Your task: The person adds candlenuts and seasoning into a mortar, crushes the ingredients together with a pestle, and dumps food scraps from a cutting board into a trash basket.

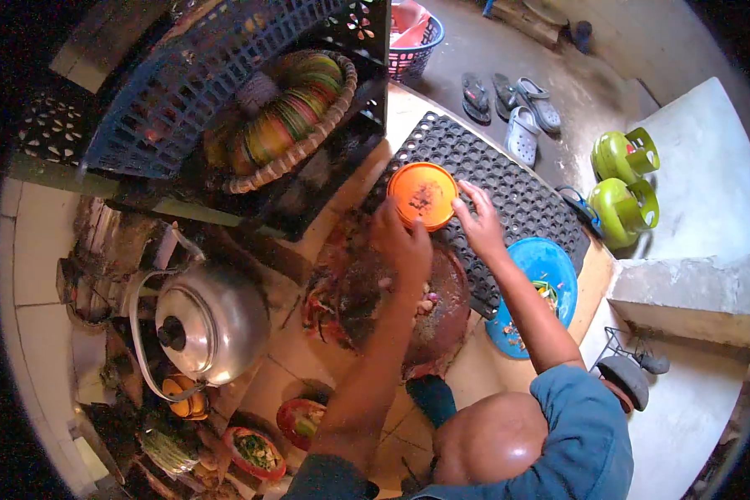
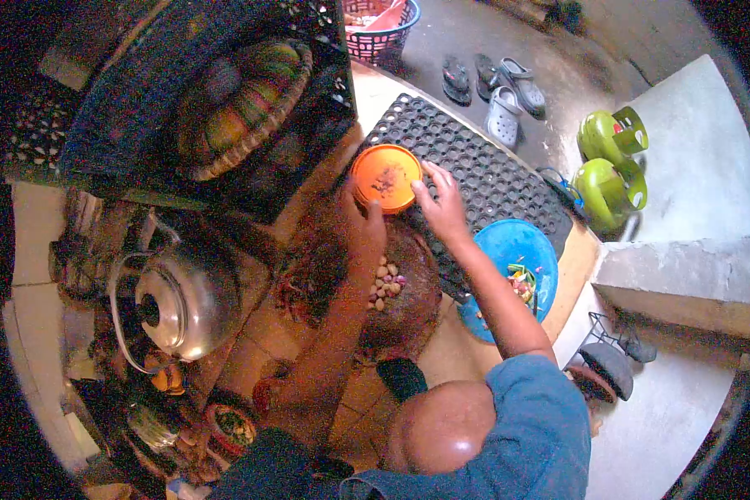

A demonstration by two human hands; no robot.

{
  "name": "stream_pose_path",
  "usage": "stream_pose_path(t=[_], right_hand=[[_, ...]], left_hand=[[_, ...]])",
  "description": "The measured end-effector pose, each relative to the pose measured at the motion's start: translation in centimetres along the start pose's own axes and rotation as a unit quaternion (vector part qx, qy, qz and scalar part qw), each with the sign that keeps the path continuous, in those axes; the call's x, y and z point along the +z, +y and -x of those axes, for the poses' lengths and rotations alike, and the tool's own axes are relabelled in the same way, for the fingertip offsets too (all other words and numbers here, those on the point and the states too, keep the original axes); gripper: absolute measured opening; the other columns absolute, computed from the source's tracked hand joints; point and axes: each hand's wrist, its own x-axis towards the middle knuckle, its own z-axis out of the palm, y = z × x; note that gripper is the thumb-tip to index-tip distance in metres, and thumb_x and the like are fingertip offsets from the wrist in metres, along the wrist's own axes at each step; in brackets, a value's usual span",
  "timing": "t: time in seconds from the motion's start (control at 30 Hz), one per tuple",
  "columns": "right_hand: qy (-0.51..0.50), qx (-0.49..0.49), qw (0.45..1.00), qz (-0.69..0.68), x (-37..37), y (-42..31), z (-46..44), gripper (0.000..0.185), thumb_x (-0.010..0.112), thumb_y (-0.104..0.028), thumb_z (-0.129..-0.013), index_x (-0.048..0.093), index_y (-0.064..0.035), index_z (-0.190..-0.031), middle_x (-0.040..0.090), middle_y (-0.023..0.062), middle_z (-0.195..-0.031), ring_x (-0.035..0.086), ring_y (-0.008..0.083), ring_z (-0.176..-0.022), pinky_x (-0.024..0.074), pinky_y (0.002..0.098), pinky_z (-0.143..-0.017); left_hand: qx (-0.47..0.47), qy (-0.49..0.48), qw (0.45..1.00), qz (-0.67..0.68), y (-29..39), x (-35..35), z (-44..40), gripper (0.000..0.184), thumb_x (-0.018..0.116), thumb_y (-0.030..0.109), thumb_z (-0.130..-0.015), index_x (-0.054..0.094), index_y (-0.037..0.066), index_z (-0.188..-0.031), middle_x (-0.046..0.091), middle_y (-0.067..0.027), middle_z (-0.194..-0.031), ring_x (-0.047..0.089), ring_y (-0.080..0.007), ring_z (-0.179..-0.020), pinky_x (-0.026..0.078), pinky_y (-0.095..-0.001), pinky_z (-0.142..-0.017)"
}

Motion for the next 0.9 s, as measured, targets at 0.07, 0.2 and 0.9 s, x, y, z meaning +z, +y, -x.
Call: stream_pose_path(t=[0.07, 0.2, 0.9], right_hand=[[0.018, 0.014, 0.999, 0.029, 1.8, 2.2, -0.3, 0.049, 0.058, -0.027, -0.088, 0.050, 0.0023, -0.126, 0.053, 0.0198, -0.125, 0.050, 0.0305, -0.117, 0.0375, 0.0380, -0.100], [-0.012, 0.061, 0.998, -0.022, 2.3, 0.5, -0.5, 0.049, 0.056, -0.024, -0.089, 0.047, 0.0034, -0.129, 0.052, 0.0224, -0.126, 0.049, 0.0321, -0.119, 0.0369, 0.0387, -0.101], [-0.124, -0.244, 0.898, 0.345, 1.1, -0.7, -2.2, 0.009, 0.063, -0.016, -0.072, 0.067, -0.0116, -0.079, 0.066, 0.0061, -0.075, 0.060, 0.0241, -0.072, 0.0457, 0.0389, -0.064]], left_hand=[[-0.027, -0.026, 0.998, -0.058, -2.6, 0.3, -0.6, 0.058, 0.060, 0.012, -0.079, 0.040, 0.002, -0.132, 0.042, -0.0168, -0.135, 0.037, -0.0381, -0.124, 0.025, -0.0485, -0.105], [-0.044, -0.125, 0.982, -0.136, -2.3, -1.7, -0.4, 0.061, 0.059, 0.012, -0.078, 0.038, 0.007, -0.136, 0.039, -0.0163, -0.138, 0.034, -0.0381, -0.127, 0.023, -0.0485, -0.108], [-0.216, -0.188, 0.945, 0.161, -6.5, 0.1, -2.0, 0.049, 0.068, 0.019, -0.077, 0.046, -0.002, -0.115, 0.054, -0.0156, -0.116, 0.053, -0.0254, -0.110, 0.044, -0.0382, -0.091]])
